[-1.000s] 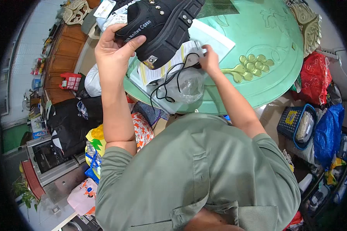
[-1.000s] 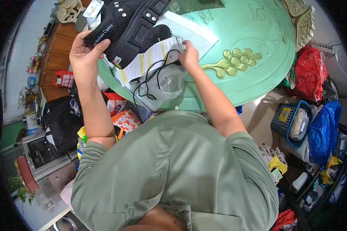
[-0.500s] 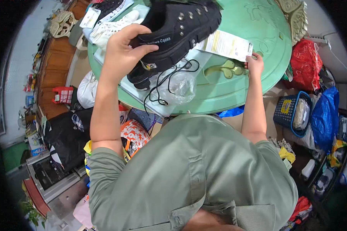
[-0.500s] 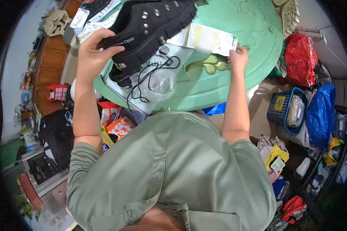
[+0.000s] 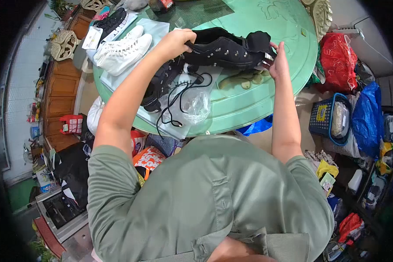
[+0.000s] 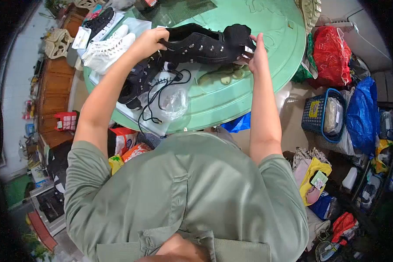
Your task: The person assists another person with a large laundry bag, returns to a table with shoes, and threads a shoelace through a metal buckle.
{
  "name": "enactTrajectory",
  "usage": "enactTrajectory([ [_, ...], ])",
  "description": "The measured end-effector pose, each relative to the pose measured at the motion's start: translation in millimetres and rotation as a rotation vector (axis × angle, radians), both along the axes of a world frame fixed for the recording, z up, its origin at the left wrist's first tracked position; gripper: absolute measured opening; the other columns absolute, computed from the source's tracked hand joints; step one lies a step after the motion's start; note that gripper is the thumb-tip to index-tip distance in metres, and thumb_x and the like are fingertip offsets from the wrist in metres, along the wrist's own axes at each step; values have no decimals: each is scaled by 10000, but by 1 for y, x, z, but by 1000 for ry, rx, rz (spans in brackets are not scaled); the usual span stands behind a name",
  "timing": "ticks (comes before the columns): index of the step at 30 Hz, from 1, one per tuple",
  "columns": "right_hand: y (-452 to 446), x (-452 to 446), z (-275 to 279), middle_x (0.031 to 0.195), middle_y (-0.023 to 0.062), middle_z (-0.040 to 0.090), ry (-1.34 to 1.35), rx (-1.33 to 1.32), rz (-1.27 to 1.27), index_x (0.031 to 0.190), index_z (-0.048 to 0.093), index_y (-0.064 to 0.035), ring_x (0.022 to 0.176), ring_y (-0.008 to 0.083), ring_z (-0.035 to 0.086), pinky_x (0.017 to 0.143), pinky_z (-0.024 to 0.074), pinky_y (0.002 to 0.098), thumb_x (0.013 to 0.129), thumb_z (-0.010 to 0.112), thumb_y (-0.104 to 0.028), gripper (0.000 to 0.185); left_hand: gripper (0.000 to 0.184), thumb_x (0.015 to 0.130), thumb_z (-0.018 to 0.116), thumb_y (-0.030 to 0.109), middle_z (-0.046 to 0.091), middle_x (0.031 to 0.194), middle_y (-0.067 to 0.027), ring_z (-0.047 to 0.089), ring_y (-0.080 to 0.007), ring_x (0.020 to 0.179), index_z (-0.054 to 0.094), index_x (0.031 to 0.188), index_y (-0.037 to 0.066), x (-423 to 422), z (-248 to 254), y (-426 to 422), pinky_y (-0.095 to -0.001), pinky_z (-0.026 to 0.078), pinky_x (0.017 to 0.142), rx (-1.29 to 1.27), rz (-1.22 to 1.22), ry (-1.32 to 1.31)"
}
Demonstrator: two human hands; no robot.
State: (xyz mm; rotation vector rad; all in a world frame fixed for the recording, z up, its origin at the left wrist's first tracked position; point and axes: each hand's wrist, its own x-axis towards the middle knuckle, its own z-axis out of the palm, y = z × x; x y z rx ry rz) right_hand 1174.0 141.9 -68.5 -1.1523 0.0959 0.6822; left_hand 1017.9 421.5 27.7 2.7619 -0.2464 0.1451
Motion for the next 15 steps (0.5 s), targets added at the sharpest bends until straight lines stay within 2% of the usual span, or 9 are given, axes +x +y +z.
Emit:
enactTrajectory([
  [1,3,1,-2,1075,112,509,-44,-42,-46,1209,383,-136,890,255,519,752,422,410,823,327,-590,599,247,552,668,30,528,747,-105,527,-299,772,484,717,24,6,-7,5,-362,416,650,28,23,9],
  [2,5,4,-6,1095,100,480,-55,-27,-66,1168,431,-108,850,243,515,673,465,382,827,372,-558,568,245,542,666,24,533,746,-110,529,-304,765,487,708,22,8,-15,8,-367,417,648,7,29,-12],
  [7,13,1,-14,1090,100,481,-40,53,0,1178,418,-98,854,235,514,706,467,377,829,421,-504,535,276,543,679,25,559,766,-107,541,-299,766,502,754,36,11,-39,24,-361,428,651,128,64,50],
  [9,12,-9,6,1084,108,481,-98,-119,-38,1151,429,-83,849,222,512,677,464,390,837,425,-473,501,275,567,675,41,576,780,-99,548,-286,771,536,803,54,2,-34,19,-347,438,653,202,77,54],
  [10,10,-16,7,1037,111,493,-222,-272,-178,1102,448,-62,816,208,511,646,448,356,810,508,-410,458,275,567,675,41,576,780,-99,548,-286,771,536,803,54,-6,-22,11,-347,438,653,196,92,64],
  [11,9,-26,2,1037,111,493,-217,-276,-163,1102,448,-62,816,208,511,646,448,356,810,508,-410,458,260,589,671,54,581,780,-95,554,-266,750,547,818,56,-19,-9,-1,-333,443,648,99,183,-64],
  [12,8,-39,-5,993,111,501,-640,-521,-348,1094,449,-51,792,201,510,636,437,338,779,555,-378,466,247,611,667,67,586,779,-91,560,-246,730,559,833,57,-34,0,-12,-318,447,642,6,269,-194],
  [13,4,-51,-8,949,111,509,-1071,-758,-537,1085,449,-41,769,194,510,626,426,320,747,602,-346,480,218,630,662,82,584,764,-90,559,-227,700,564,822,49,-52,4,-18,-306,446,632,-83,352,-99],
  [15,13,-113,7,888,102,521,-992,-502,-82,1092,442,-29,714,203,505,641,421,322,705,643,-299,513,164,669,651,125,578,724,-90,545,-187,635,574,774,25,-92,8,-36,-277,440,610,-203,443,87],
])
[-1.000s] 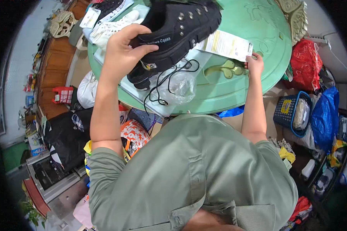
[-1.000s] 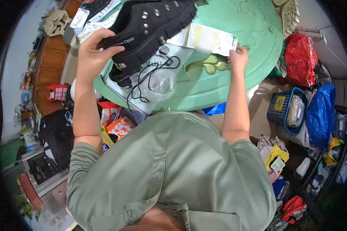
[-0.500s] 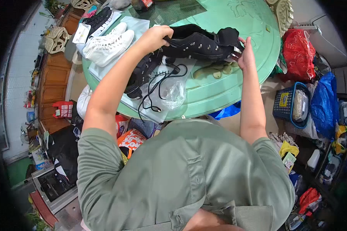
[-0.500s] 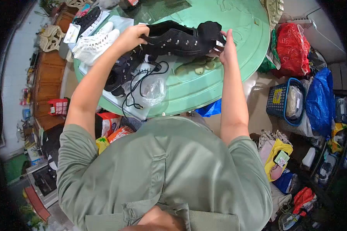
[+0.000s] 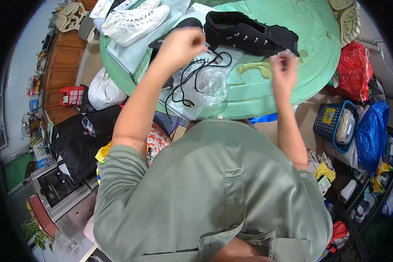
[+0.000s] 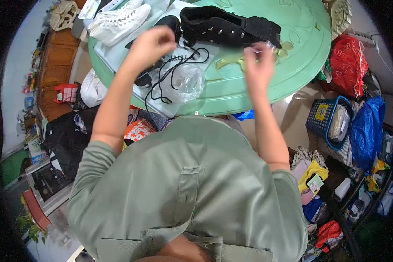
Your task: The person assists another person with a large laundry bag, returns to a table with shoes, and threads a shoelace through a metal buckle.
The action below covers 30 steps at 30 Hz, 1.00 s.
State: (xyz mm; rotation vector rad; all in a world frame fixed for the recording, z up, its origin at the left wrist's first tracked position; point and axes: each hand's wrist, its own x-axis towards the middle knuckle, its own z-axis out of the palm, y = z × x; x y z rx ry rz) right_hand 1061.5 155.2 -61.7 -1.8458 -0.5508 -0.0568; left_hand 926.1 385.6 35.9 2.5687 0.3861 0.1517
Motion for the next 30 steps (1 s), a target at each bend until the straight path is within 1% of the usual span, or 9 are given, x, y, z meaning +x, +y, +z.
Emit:
enactTrajectory([
  [2,19,-54,6,879,113,545,288,-298,308,1067,470,-40,733,245,537,652,428,360,714,628,-328,482,239,669,658,233,590,777,-114,577,-248,748,596,808,49,-36,-29,-15,-336,455,662,140,-3,168],
  [4,37,-83,-15,817,103,560,64,-442,289,948,516,-31,680,240,549,605,433,353,711,630,-269,355,482,658,667,265,506,1075,-139,544,-297,918,508,1088,119,-62,-56,-34,-371,448,760,147,79,195],
  [7,46,-90,-36,761,171,568,-32,-661,532,750,553,-39,762,319,570,609,432,407,673,594,-221,202,441,649,672,186,523,1022,-128,555,-298,858,521,1056,110,-78,-92,-38,-370,454,724,148,117,110],
  [16,-75,32,-16,564,34,535,250,-187,-243,640,499,-15,467,106,523,450,425,236,695,559,-63,94,122,707,573,1,569,761,-92,545,-172,637,588,828,3,-73,-102,-17,-251,430,588,-160,198,-327],
  [18,-87,53,-14,598,39,541,342,-147,-293,678,506,-16,482,117,533,462,448,234,716,554,-75,85,129,699,559,-24,567,777,-118,557,-258,691,580,823,1,-70,-100,-19,-307,442,618,-220,236,-404],
  [22,-89,84,-9,696,48,534,649,268,-184,845,486,-17,579,128,539,488,452,226,774,502,-61,84,145,736,528,-40,587,795,-100,581,-173,702,584,865,-3,-63,-84,-23,-255,450,631,-432,275,-505],
  [26,-101,128,-21,783,87,555,545,509,-239,904,482,2,647,165,537,560,434,237,783,492,-54,133,221,785,530,-16,605,904,-56,563,-82,789,576,997,22,-53,-89,-10,-206,450,656,-485,160,-561],
  [28,-100,129,-30,866,138,555,415,356,-256,957,478,22,783,218,548,635,446,306,754,534,-94,241,284,777,543,-6,600,944,-79,571,-110,851,547,1060,26,-52,-83,-9,-221,462,686,-491,131,-477],
  [30,-85,90,-20,953,193,523,-184,-171,-590,1004,467,43,897,291,509,757,406,381,701,572,-124,362,333,766,557,7,602,952,-98,579,-148,865,524,1097,29,-58,-73,-17,-240,469,689,-298,205,-355],
])
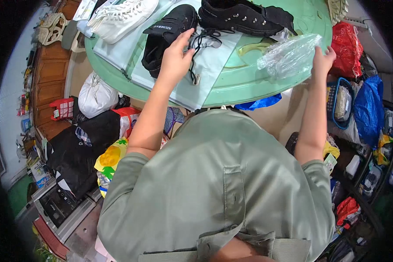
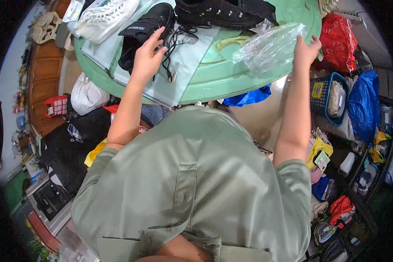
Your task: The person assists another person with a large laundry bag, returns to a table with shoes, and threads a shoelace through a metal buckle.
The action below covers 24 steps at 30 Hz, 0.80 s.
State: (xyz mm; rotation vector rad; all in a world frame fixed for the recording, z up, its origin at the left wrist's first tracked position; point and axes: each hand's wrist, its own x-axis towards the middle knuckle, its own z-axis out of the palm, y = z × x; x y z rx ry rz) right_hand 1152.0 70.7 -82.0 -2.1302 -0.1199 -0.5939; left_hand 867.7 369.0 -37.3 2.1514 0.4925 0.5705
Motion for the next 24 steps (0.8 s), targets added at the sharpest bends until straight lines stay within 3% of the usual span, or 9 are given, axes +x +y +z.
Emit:
enactTrajectory([
  [2,24,-53,33,992,223,499,-321,-257,-15,1011,477,45,941,347,465,853,341,392,658,598,-127,412,276,747,581,30,606,913,-111,587,-168,778,562,1022,15,-14,7,-5,-256,470,653,47,49,-53],
  [5,71,-128,20,891,88,585,-5,-18,548,943,570,-47,821,183,546,704,424,263,738,541,-35,206,194,697,641,101,596,836,-110,571,-164,654,604,861,4,-45,4,-14,-273,460,592,137,106,190],
  [7,102,-171,16,856,54,600,328,48,869,864,599,-43,777,152,564,653,449,267,741,521,-23,147,287,633,706,188,582,787,-108,562,-177,617,608,832,4,-63,-17,-22,-283,455,577,118,51,372],
  [10,139,-204,-3,847,131,576,268,-149,1136,810,612,-38,833,288,541,739,434,374,658,563,-57,161,326,620,713,230,556,740,-109,553,-240,614,605,838,12,-69,-47,-39,-314,443,579,281,105,304],
  [12,156,-217,-14,902,137,564,38,-404,1120,853,596,-18,840,282,541,705,441,337,684,550,-24,175,277,653,685,208,548,735,-112,552,-251,636,597,824,8,-65,-56,-41,-323,437,586,280,134,245],
  [16,165,-223,-15,832,119,573,-20,-393,1170,839,586,-19,736,243,550,660,443,313,693,578,-57,151,185,701,648,152,553,745,-98,556,-205,685,594,802,6,-63,-52,-36,-290,428,598,112,85,249],
  [18,156,-222,0,736,60,569,516,-72,1247,816,572,-8,620,161,519,589,432,268,729,599,-109,137,137,739,626,115,555,750,-55,540,-142,688,593,802,-2,-66,-43,-32,-264,417,607,-353,32,9],
  [20,149,-221,29,647,53,553,630,11,1261,763,567,-30,557,137,498,530,403,253,723,616,-149,135,124,760,612,96,558,775,-28,517,-94,723,591,828,-6,-61,-16,-29,-237,405,656,-323,-17,27],
  [24,145,-203,102,637,-3,555,983,658,1181,731,565,-55,562,61,487,489,368,201,754,580,-110,62,152,748,627,115,578,800,-41,533,-98,735,580,823,-9,-32,37,-31,-226,403,704,-270,-272,-244],
])
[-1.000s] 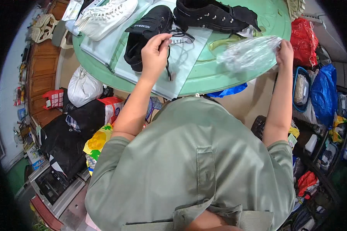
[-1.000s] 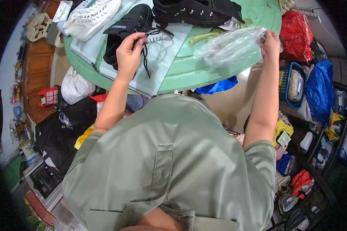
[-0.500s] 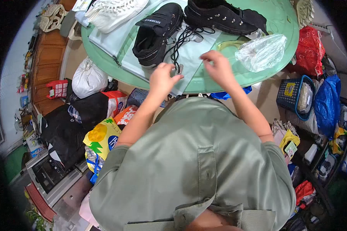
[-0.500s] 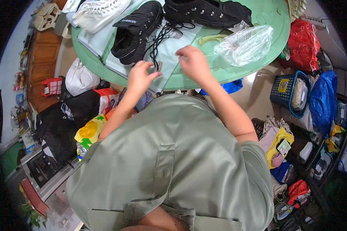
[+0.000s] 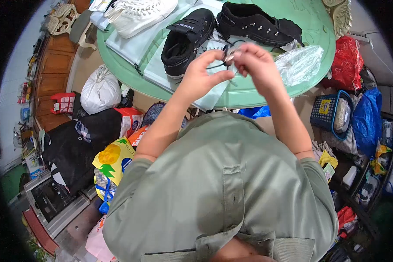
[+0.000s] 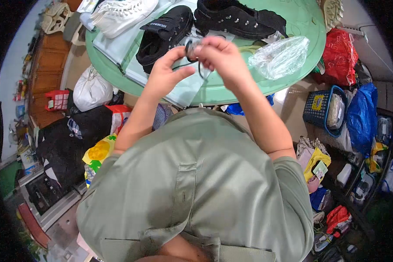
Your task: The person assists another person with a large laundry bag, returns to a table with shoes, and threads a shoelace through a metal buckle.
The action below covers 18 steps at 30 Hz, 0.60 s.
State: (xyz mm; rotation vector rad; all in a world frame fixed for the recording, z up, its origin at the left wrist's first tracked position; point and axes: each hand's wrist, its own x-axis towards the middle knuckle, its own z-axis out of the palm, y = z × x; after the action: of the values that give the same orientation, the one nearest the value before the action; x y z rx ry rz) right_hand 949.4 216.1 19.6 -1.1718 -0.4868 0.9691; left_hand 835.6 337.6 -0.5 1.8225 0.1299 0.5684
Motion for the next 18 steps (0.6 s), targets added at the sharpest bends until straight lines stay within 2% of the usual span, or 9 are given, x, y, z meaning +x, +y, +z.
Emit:
enactTrajectory([
  [2,-4,18,28,667,19,566,-34,156,-126,715,548,-55,576,85,492,506,381,216,769,557,-102,72,171,741,637,133,585,780,-48,545,-109,720,578,803,-15,11,12,1,-228,409,705,51,-123,-24],
  [4,-9,41,55,706,44,567,7,257,-243,711,535,-63,596,117,507,554,408,241,793,524,-120,100,148,758,616,133,578,721,-25,531,-94,702,566,765,-7,19,19,3,-225,407,685,-261,-283,203],
  [6,-29,82,66,835,91,590,69,282,-286,821,527,-47,794,210,568,683,445,324,844,456,-171,145,140,771,598,135,566,678,-7,512,-78,679,568,762,-1,15,26,7,-222,402,669,-360,-380,189],
  [10,-70,142,65,933,131,590,347,469,-73,876,525,6,922,271,558,850,424,421,860,423,-141,179,163,784,593,157,586,769,-40,504,-89,745,569,752,-1,-3,24,13,-232,398,703,-140,-445,333],
  [12,-82,158,75,998,155,574,336,402,-186,921,524,35,980,285,537,884,400,428,857,409,-136,216,152,787,590,155,603,814,-47,512,-96,767,582,768,4,-9,13,21,-239,402,724,252,-463,84],
  [13,-91,164,80,1061,168,549,269,506,-68,970,506,64,1038,295,507,905,384,434,857,382,-125,253,152,787,590,155,603,814,-47,512,-96,767,582,768,4,-13,11,23,-239,402,724,253,-468,78],
  [16,-105,181,102,1105,183,519,202,603,-59,1005,474,79,1093,294,468,922,374,431,864,342,-97,262,154,798,571,158,613,838,-48,526,-109,783,597,789,6,-29,10,29,-249,407,733,-82,-489,279],
  [17,-105,184,109,962,175,572,157,425,-512,891,502,69,940,277,557,836,448,392,849,356,-89,219,158,804,560,160,615,830,-47,525,-108,775,601,795,7,-34,12,31,-251,409,733,-176,-473,382],
  [18,-100,177,120,962,175,572,154,424,-511,891,502,69,940,277,557,836,448,392,849,356,-89,219,165,810,548,163,617,823,-45,523,-107,768,605,802,8,-37,13,34,-253,410,734,-272,-455,484],
])
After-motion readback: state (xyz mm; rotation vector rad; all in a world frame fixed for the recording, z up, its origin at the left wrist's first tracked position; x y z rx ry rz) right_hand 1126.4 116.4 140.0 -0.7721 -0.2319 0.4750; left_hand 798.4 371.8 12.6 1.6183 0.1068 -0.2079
